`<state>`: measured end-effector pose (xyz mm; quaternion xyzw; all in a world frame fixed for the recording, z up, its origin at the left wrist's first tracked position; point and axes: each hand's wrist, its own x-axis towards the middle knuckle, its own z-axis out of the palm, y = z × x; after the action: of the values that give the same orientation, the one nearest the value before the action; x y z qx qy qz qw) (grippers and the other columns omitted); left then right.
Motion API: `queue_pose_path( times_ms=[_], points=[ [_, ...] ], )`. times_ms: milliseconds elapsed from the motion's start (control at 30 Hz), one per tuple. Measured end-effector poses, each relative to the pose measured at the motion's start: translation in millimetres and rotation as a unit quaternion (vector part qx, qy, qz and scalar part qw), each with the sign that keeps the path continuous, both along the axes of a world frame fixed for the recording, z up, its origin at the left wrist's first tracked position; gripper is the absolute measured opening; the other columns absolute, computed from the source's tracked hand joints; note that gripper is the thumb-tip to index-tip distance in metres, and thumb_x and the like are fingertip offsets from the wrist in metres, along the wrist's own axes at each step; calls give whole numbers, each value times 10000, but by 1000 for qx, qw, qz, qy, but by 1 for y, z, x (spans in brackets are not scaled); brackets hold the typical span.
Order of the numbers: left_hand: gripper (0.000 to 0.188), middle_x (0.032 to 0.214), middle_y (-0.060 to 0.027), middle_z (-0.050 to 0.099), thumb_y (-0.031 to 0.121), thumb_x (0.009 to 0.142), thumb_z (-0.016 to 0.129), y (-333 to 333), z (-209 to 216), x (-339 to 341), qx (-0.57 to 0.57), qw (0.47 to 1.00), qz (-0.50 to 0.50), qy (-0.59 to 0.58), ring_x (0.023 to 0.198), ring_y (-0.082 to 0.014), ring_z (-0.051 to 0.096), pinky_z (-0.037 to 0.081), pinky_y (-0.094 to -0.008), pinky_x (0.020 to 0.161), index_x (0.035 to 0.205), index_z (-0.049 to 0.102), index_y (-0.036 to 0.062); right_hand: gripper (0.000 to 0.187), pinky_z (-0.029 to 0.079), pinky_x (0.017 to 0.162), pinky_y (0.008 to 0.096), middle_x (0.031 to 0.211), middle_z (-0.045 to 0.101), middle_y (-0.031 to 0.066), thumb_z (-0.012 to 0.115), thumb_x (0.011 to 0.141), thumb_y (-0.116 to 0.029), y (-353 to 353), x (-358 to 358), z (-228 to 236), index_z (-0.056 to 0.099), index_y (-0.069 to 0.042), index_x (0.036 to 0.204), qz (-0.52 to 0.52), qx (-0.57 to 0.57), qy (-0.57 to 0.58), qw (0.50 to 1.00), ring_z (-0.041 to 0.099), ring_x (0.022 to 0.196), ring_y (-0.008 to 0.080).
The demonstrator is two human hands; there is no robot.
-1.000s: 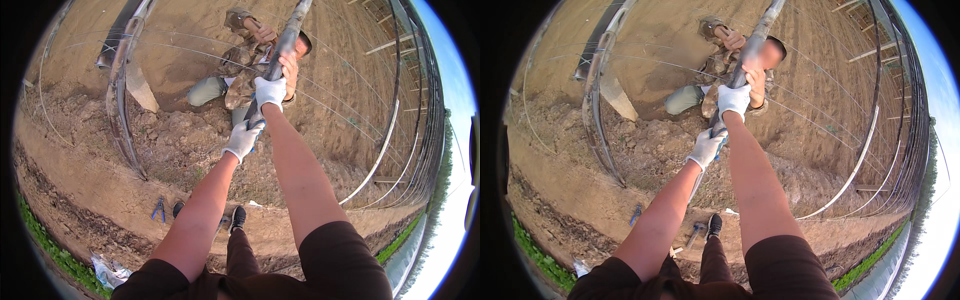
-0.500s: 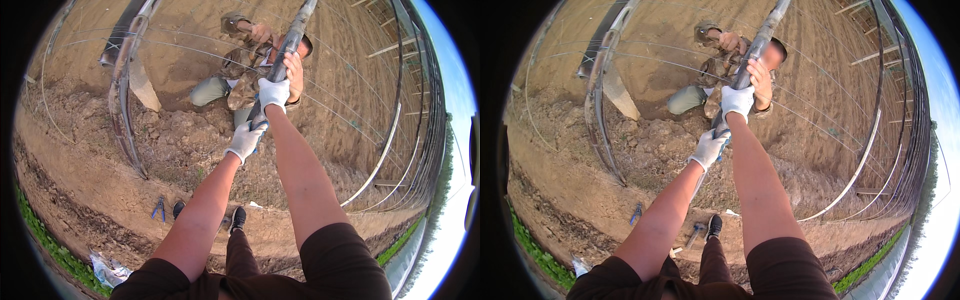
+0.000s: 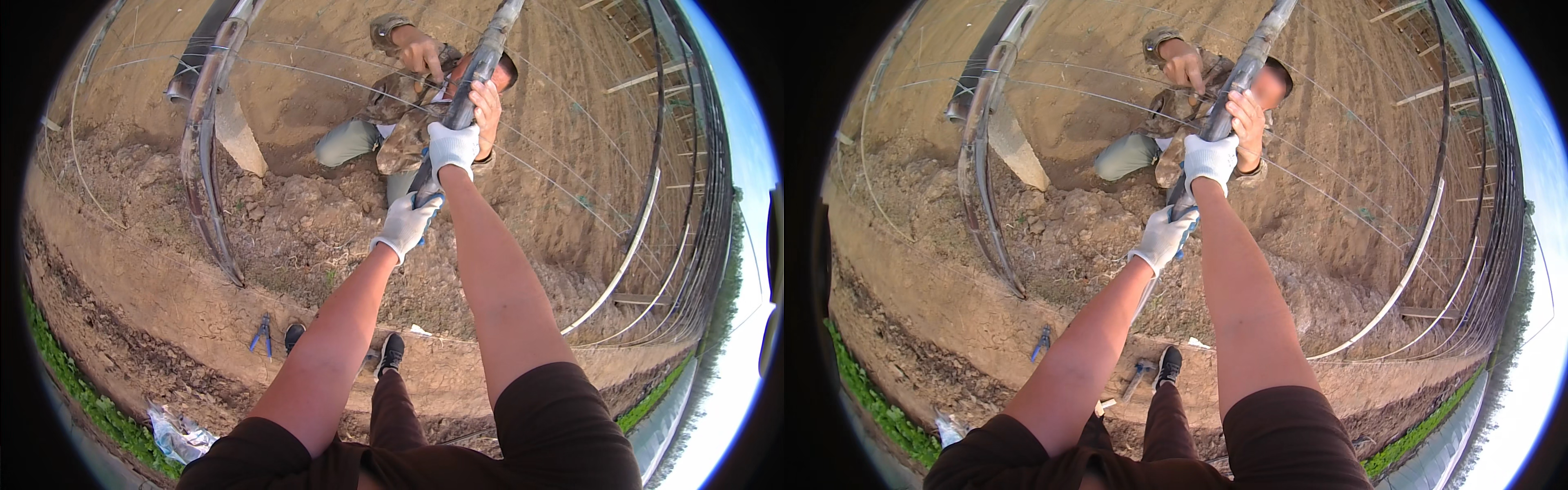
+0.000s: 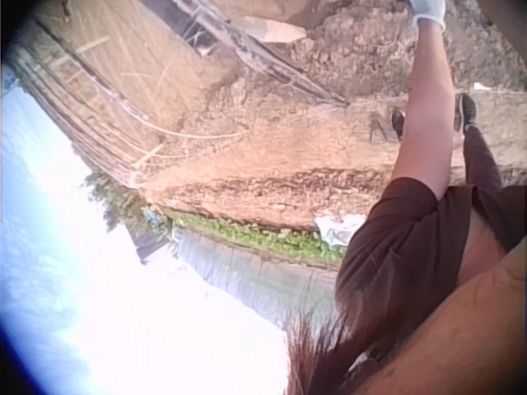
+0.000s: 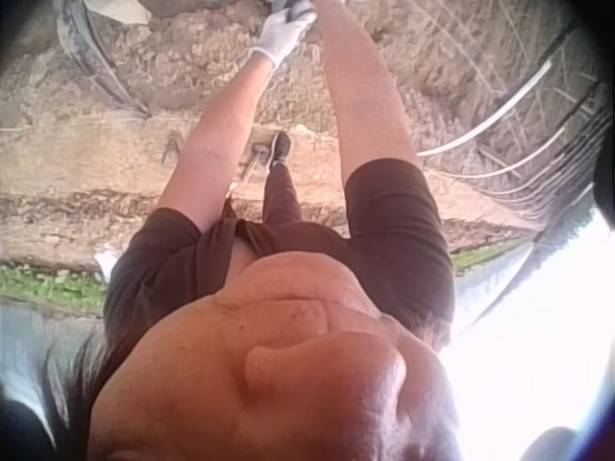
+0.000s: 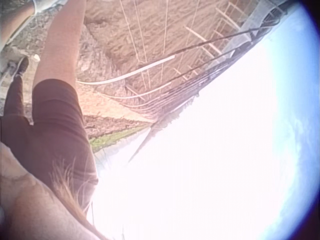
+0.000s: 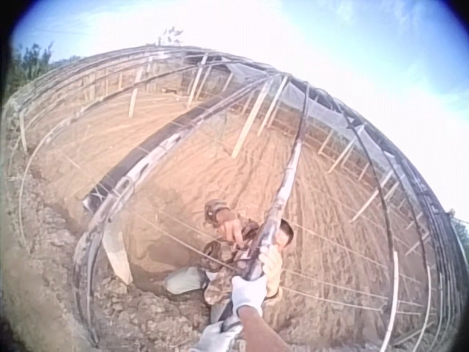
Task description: The person uses pliers and a hammer to secure metal rods into the ground, then lifts and positions a long metal rod with another person. The person walks along a dirt path, removes gloves, and places them on a blue cart.
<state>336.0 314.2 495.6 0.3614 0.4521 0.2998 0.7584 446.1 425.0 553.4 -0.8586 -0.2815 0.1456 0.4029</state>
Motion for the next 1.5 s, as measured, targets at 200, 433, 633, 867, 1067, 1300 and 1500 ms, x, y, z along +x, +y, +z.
queue_pose_path(
  times_ms=[200, 433, 633, 867, 1067, 1300, 1500],
  points=[
    [185, 713, 81, 569, 237, 972, 751, 1, -12, 2, 7, 1000, 6, -19, 578, -30, 453, 341, -246, 520, 919, 676, 77, 528, 597, 802, 406, 903, 741, 197, 835, 650, -231, 5, 5, -17, 641, 55, 1048, -17, 54, -32, 998, 752, 846, 331],
    [169, 712, 76, 572, 222, 974, 743, 1, -4, 1, 0, 1000, 2, -10, 583, -33, 463, 345, -247, 526, 918, 677, 77, 534, 595, 811, 408, 936, 743, 210, 826, 665, -231, 4, 5, -14, 637, 59, 1072, -10, 39, -46, 998, 750, 850, 332],
    [189, 708, 72, 571, 240, 975, 746, 2, -4, 2, -1, 1000, -2, 1, 580, -36, 466, 350, -249, 520, 909, 672, 80, 535, 584, 863, 411, 978, 744, 223, 822, 669, -242, 1, 1, -4, 645, 63, 1072, -20, 23, -35, 999, 746, 920, 339],
    [211, 688, 71, 549, 272, 974, 752, 2, -2, 0, 0, 1000, -9, 16, 562, -50, 462, 348, -263, 489, 917, 673, 84, 597, 548, 952, 443, 1120, 705, 293, 761, 715, -218, -3, -3, 9, 557, 63, 1200, 16, 2, 11, 1000, 701, 1063, 424],
    [218, 677, 66, 537, 284, 974, 754, 0, 4, 0, 5, 1000, -7, 9, 553, -56, 458, 349, -269, 482, 930, 674, 86, 547, 577, 877, 413, 972, 749, 231, 809, 663, -244, 0, 2, -2, 651, 62, 1088, -14, 30, -44, 998, 748, 937, 359],
    [216, 676, 67, 534, 279, 974, 755, 1, -1, 1, 18, 1000, 5, -15, 552, -56, 454, 350, -267, 489, 935, 676, 81, 607, 555, 934, 435, 1123, 709, 292, 757, 719, -216, -4, -8, 15, 552, 75, 1212, 6, -2, -13, 1000, 713, 1048, 406],
    [230, 669, 68, 524, 291, 968, 763, 3, -2, 0, 39, 999, 4, -16, 564, -53, 452, 340, -265, 497, 909, 678, 86, 627, 550, 954, 426, 1142, 709, 292, 777, 697, -219, 3, -1, 2, 565, 86, 1202, 9, 6, -9, 1000, 708, 1067, 402]
  ],
)
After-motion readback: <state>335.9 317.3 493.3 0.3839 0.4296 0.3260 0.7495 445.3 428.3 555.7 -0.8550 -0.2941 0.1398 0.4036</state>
